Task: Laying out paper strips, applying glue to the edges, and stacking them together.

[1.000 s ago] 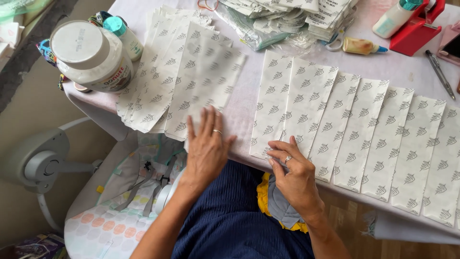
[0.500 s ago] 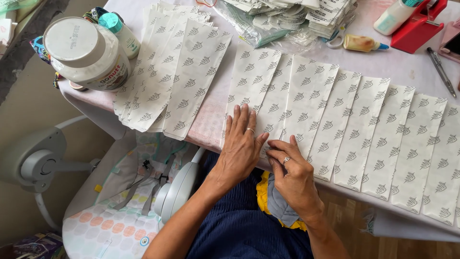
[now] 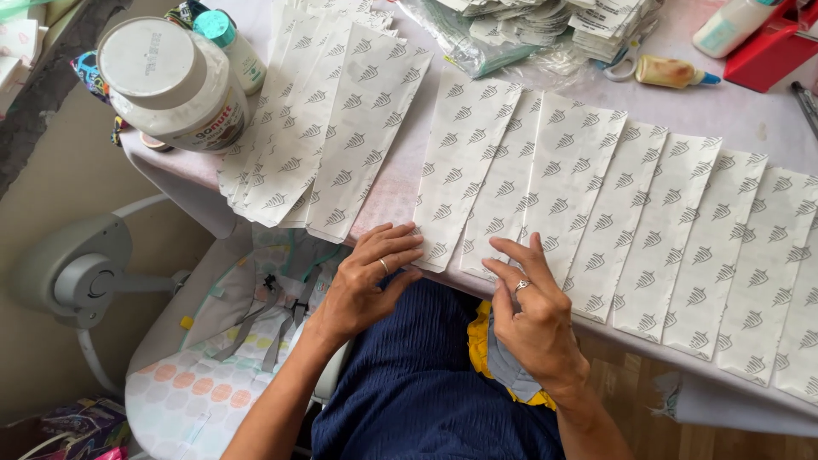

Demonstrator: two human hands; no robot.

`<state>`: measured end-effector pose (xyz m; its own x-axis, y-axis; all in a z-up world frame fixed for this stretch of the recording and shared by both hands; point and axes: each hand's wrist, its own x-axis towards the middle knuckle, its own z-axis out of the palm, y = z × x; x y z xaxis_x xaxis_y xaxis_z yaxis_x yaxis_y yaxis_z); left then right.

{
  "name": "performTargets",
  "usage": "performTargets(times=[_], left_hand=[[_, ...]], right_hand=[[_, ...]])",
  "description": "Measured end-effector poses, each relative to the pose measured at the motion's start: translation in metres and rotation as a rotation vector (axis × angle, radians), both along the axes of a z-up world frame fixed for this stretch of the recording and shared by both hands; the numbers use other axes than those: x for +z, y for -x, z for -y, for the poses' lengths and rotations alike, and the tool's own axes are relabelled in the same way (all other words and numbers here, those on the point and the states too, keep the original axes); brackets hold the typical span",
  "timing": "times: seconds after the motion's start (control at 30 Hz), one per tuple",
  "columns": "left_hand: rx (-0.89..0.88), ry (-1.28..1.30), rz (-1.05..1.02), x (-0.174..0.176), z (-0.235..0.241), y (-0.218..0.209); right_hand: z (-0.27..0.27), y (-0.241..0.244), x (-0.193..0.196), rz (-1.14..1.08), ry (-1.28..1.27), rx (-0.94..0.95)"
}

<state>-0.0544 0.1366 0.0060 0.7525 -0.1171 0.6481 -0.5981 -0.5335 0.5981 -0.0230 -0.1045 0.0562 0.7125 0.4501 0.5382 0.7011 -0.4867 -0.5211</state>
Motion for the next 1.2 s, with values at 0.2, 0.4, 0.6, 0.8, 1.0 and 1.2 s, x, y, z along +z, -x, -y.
performTargets(times=[0.2,0.4,0.6,0.8,1.0,1.2], left_hand=[[0.022,0.064,0.014,-0.004,0.008,-0.013],[-0.019,0.075,0.033,0.008,0.006,-0.014],[0.013,0.097,0.033,0.004,0.006,-0.015],[0.149,0.174,0.002,-0.005,0.021,-0.016],[0.235,0.24,-0.042,0.01,0.031,-0.015],[0.281,0.259,-0.116,0.005,0.036,-0.017]], right_hand=[[-0.033,-0.005,-0.015,-0.025,-0.006,0.071],[-0.038,-0.012,-0.026,0.029,0.039,0.075],[-0.039,-0.012,-0.025,0.054,0.053,0.077],[-0.045,-0.016,-0.021,0.03,0.109,0.047],[-0.048,-0.018,-0.014,-0.059,0.09,0.021],[-0.048,-0.018,-0.009,-0.136,0.068,0.004]])
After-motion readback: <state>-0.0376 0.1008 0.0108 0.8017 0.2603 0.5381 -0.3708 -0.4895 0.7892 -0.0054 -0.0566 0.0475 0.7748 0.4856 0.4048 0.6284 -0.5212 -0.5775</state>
